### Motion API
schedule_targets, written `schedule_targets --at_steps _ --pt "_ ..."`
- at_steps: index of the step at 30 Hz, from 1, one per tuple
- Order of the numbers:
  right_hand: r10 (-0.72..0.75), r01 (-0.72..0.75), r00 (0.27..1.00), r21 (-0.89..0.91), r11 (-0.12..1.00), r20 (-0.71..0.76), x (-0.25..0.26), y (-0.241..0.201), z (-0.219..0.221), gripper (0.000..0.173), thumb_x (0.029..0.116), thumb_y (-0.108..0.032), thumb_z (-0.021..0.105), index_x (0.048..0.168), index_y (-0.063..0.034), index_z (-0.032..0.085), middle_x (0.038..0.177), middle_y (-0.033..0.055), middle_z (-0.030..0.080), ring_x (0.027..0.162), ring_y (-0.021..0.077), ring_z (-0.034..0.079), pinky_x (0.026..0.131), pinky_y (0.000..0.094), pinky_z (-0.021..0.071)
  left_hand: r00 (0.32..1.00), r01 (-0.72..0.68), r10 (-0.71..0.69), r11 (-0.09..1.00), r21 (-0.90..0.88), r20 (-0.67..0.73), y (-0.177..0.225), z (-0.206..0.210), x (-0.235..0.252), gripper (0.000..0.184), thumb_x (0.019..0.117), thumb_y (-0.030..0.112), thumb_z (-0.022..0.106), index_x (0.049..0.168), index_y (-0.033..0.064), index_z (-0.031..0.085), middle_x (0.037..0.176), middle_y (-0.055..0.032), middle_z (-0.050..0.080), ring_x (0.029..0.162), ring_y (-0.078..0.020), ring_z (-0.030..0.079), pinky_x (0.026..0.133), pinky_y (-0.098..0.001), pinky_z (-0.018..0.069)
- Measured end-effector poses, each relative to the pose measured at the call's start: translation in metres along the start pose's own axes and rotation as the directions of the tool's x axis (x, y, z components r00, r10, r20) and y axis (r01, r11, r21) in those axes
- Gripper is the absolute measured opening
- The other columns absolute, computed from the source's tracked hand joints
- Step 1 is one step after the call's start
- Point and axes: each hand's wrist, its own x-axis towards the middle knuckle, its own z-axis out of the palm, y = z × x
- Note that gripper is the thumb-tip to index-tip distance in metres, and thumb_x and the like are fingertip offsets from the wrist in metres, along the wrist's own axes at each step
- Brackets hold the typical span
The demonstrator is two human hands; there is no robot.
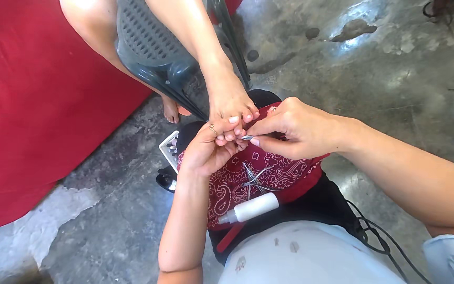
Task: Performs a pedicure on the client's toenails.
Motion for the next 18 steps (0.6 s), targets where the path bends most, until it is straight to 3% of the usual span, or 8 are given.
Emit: schedule_targets --at_steps 3,5,7,9,11,13,16,18 --pt "0.042 -0.04 0.999 0.082 0.996 -0.016 -0.0015 0.0016 0.0003 0.024 0.0979 -0.013 0.056 0.094 -0.0016 0.077 0.064 -0.0034 0.06 0.054 -0.0032 0.048 0.049 0.016 0.0361 1.0 -0.011 0.011 1.0 0.001 0.003 -0.0013 -0.0003 -0.001 0.014 0.0967 0.017 0.061 0.088 0.0099 0.069 0.067 0.0023 0.06 0.065 -0.0081 0.064 0.075 -0.0281 0.0586" --pt "0.142 -0.144 0.989 0.282 0.949 0.03 -0.0022 0.0027 -0.0021 0.023 0.1012 -0.012 0.056 0.096 0.0001 0.075 0.063 -0.0043 0.062 0.052 -0.0047 0.051 0.047 0.0124 0.0419 1.0 -0.012 0.012 1.0 0.005 0.004 -0.001 0.0003 -0.001 0.015 0.0967 0.017 0.061 0.087 0.0099 0.069 0.067 0.0018 0.061 0.066 -0.0087 0.065 0.075 -0.0286 0.0594" --pt "0.244 -0.28 0.96 0.502 0.819 0.137 -0.003 0.0033 -0.0052 0.023 0.1032 -0.009 0.054 0.1 0.0025 0.073 0.064 -0.0025 0.066 0.049 -0.0025 0.055 0.045 0.013 0.0464 1.0 0.004 -0.004 1.0 0.015 0.01 0.0009 0.0001 0.0013 0.017 0.097 0.015 0.059 0.085 0.0097 0.069 0.07 0.0002 0.064 0.07 -0.01 0.067 0.077 -0.0298 0.0597" --pt "0.29 -0.357 0.933 0.653 0.668 0.214 -0.0036 0.005 -0.0048 0.023 0.1044 -0.007 0.052 0.103 0.0039 0.072 0.067 -0.0002 0.07 0.044 -0.0043 0.051 0.04 0.0113 0.0394 0.999 0.023 -0.024 1.0 0.016 0.043 0.0033 -0.0021 0.0045 0.019 0.0977 0.014 0.055 0.086 0.0093 0.069 0.073 -0.0011 0.066 0.075 -0.0112 0.068 0.081 -0.0311 0.0598" --pt "0.314 -0.401 0.913 0.722 0.564 0.261 -0.0043 0.0063 -0.0042 0.024 0.1052 -0.006 0.05 0.103 0.0035 0.072 0.068 0.0013 0.072 0.042 -0.0059 0.047 0.038 0.0103 0.0344 0.999 0.016 -0.016 1.0 0.004 0.047 0.0021 -0.0024 0.0035 0.018 0.0978 0.015 0.056 0.087 0.0093 0.069 0.071 -0.0004 0.064 0.072 -0.0105 0.067 0.079 -0.0297 0.0594" --pt "0.324 -0.42 0.902 0.756 0.502 0.286 -0.0048 0.0084 -0.0031 0.025 0.1055 -0.006 0.049 0.103 0.0034 0.072 0.069 0.002 0.072 0.042 -0.0055 0.047 0.038 0.0104 0.0351 1.0 -0.017 0.017 1.0 -0.005 0.018 -0.0015 -0.0002 -0.0016 0.016 0.0977 0.017 0.059 0.087 0.0096 0.068 0.067 0.0017 0.06 0.066 -0.008 0.064 0.073 -0.0271 0.0585" --pt "0.313 -0.401 0.911 0.754 0.52 0.268 -0.0041 0.0099 -0.0018 0.026 0.1045 -0.005 0.049 0.1 0.0038 0.072 0.064 0.0002 0.068 0.043 -0.004 0.048 0.038 0.0113 0.036 1.0 -0.026 0.026 1.0 -0.008 0.009 -0.0029 0.0001 -0.0034 0.017 0.0979 0.018 0.059 0.087 0.0092 0.068 0.067 0.0016 0.059 0.065 -0.008 0.064 0.072 -0.0274 0.0588" --pt "0.278 -0.325 0.943 0.675 0.663 0.182 -0.0037 0.0087 -0.0006 0.024 0.1033 -0.005 0.05 0.098 0.0044 0.072 0.06 -0.0023 0.062 0.045 -0.002 0.05 0.042 0.0129 0.0417 0.999 -0.03 0.03 1.0 -0.001 0.016 -0.0028 0.0002 -0.0031 0.017 0.0984 0.019 0.058 0.087 0.009 0.068 0.068 0.0014 0.06 0.065 -0.0078 0.064 0.072 -0.0273 0.0586"
